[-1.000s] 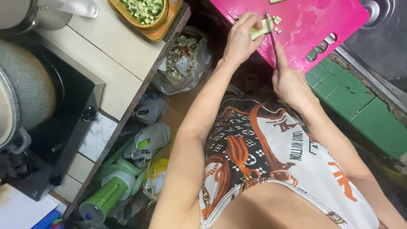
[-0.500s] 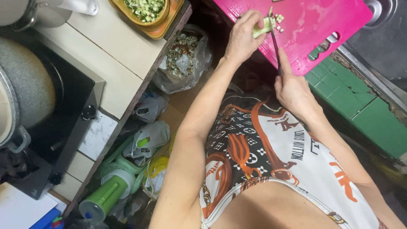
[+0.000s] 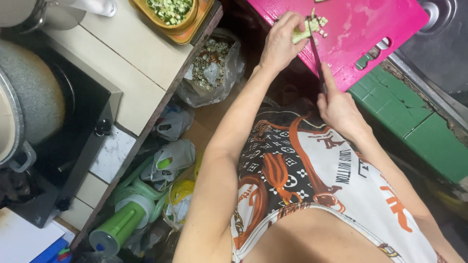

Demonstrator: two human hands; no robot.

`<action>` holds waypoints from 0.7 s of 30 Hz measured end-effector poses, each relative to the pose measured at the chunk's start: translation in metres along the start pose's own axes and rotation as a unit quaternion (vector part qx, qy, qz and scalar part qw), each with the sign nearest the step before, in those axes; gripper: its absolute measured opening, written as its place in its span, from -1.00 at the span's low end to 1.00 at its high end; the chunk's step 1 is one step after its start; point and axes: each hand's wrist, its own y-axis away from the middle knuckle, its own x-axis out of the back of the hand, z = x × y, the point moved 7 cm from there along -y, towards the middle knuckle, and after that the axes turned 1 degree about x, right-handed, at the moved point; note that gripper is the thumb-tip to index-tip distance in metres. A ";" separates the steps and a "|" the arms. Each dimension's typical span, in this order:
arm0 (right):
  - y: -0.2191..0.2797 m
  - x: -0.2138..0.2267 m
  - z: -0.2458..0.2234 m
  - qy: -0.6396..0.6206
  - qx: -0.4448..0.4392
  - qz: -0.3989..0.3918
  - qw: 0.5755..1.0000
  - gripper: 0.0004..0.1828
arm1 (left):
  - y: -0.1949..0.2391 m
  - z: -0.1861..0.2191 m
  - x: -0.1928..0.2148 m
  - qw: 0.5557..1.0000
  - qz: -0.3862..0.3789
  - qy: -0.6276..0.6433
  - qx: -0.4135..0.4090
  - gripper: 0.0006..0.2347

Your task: Dicing cucumbers on a cutting board and transferring them into a bowl.

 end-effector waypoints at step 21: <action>-0.037 0.001 -0.028 0.045 0.072 0.054 0.995 -0.18 | 0.017 -0.025 0.008 0.998 0.013 -0.055 0.023 -0.71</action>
